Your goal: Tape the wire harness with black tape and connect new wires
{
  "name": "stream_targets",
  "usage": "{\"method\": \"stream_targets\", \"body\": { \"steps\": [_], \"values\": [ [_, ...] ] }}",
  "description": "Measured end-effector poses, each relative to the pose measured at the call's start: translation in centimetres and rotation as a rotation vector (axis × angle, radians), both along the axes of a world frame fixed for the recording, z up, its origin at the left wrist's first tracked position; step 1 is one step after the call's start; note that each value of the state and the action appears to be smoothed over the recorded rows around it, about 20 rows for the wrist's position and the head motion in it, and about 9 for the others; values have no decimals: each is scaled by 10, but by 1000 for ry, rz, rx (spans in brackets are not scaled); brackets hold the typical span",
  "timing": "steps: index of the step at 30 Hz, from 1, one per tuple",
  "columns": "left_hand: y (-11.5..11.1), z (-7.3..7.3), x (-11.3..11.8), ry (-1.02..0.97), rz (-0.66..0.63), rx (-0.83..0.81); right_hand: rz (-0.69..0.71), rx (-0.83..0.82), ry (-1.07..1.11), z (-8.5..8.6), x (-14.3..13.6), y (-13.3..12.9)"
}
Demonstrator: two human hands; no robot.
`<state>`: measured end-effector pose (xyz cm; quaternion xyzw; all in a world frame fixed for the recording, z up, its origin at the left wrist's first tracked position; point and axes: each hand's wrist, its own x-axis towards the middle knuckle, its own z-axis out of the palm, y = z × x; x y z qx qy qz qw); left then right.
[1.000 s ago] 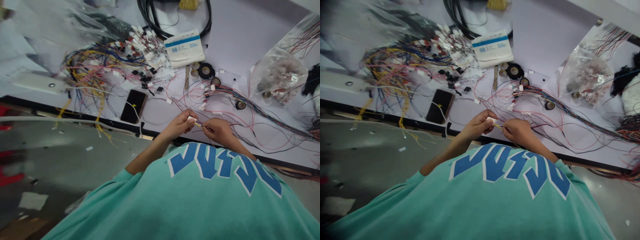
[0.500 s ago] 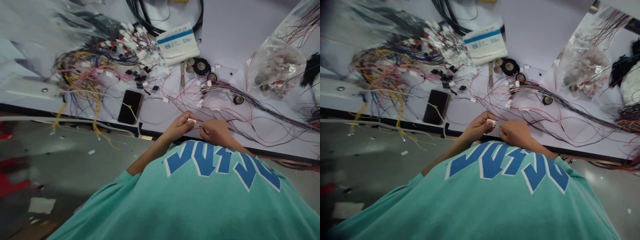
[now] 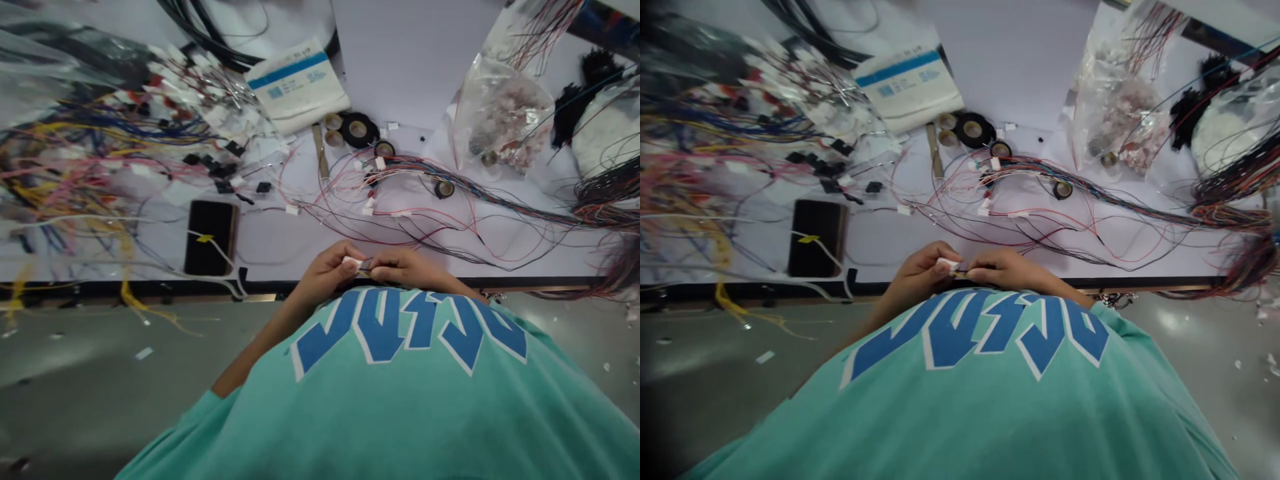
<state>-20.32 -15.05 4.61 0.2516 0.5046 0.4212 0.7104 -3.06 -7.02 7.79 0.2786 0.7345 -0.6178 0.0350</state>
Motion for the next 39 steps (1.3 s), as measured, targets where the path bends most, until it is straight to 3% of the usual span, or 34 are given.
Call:
{"method": "stream_targets", "body": {
  "steps": [2, 3, 6, 10, 14, 16, 20, 23, 25, 28, 32, 36, 39],
  "values": [
    [-3, 7, -9, -7, 67, 3, -98, -60, -15, -8, 20, 12],
    [-4, 9, -14, -12, 90, 4, -198, -5, -82, -15, 33, 19],
    [-5, 8, -25, -58, 68, 12, -538, 402, -478, -42, 77, 44],
    [-5, -1, -26, -211, -2, 63, -484, 622, -714, -75, 116, 63],
    [0, -4, -19, -289, 27, 92, -342, 670, -858, -90, 120, 68],
    [6, -3, -15, -281, 61, 114, -348, 679, -868, -93, 120, 69],
    [24, -6, -6, -265, 77, 79, -508, 647, -694, -96, 128, 74],
    [43, -15, 13, -306, -28, -29, -628, 597, -535, -94, 134, 77],
    [57, -23, 34, -289, -181, -109, -681, 564, -454, -91, 136, 77],
    [79, -31, 74, -158, -372, -205, -733, 511, -356, -85, 136, 76],
    [105, -38, 118, 307, -380, -110, -756, 445, -272, -78, 136, 75],
    [121, -40, 137, 838, -431, 127, -737, 395, -262, -72, 136, 75],
    [125, -40, 140, 936, -523, 180, -694, 375, -243, -69, 137, 74]
  ]
}}
